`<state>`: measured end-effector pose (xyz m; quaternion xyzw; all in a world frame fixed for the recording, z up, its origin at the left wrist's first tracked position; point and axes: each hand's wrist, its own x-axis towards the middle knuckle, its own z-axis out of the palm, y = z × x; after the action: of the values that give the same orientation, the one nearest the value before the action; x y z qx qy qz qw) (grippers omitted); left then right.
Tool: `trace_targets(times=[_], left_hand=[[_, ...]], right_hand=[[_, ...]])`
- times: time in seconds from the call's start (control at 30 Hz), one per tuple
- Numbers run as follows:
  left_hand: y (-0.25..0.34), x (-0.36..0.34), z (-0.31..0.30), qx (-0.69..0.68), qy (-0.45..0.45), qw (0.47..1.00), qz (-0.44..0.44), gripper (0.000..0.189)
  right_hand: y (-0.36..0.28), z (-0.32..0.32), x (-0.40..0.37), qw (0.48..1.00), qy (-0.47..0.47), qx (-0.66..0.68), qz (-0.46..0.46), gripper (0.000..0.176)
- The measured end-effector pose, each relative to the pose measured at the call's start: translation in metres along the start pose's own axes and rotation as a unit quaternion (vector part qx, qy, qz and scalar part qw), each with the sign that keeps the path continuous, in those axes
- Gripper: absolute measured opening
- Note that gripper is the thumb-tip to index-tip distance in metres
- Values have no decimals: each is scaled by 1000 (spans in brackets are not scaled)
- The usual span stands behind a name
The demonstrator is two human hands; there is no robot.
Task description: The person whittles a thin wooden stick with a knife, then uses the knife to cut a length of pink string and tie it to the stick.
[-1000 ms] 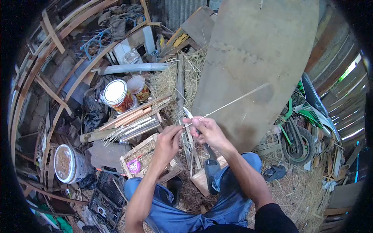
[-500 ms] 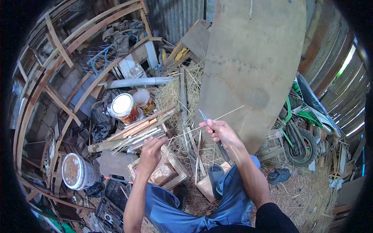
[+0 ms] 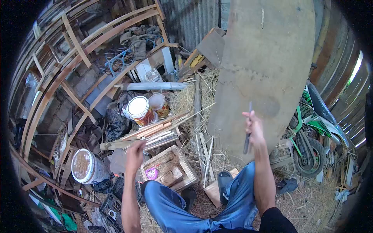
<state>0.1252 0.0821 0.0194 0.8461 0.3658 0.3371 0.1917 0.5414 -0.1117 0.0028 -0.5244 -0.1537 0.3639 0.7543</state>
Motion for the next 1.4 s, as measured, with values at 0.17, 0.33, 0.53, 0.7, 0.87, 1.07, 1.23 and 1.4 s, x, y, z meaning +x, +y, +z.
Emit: trace_targets(times=[0.17, 0.33, 0.53, 0.7, 0.87, 1.07, 1.23, 1.4], left_hand=[[88, -2, 85, -84, -51, 995, 21, 15], [120, -3, 93, -131, -75, 988, -10, 12], [88, -6, 59, -108, -124, 986, -6, 12], [42, -9, 33, -90, -100, 990, -31, 11], [-16, -17, 0, -105, -103, 987, -68, 10], [5, -21, 14, -173, -29, 976, -130, 11], [61, -16, 37, -126, 2, 992, -1, 10], [99, -49, 11, -135, -17, 990, -48, 11]], right_hand=[[34, 86, -49, 958, -254, -109, 83, 48], [42, 95, -49, 961, -263, -69, 59, 41], [18, 72, -37, 974, -212, -73, 36, 43], [19, 53, -18, 983, -135, -121, 17, 43], [3, 23, -5, 983, -69, -172, -14, 44], [12, 68, -30, 979, -149, -128, 45, 37], [21, 130, -72, 920, -367, -87, 101, 44], [27, 136, -93, 943, -316, 2, 109, 38]])
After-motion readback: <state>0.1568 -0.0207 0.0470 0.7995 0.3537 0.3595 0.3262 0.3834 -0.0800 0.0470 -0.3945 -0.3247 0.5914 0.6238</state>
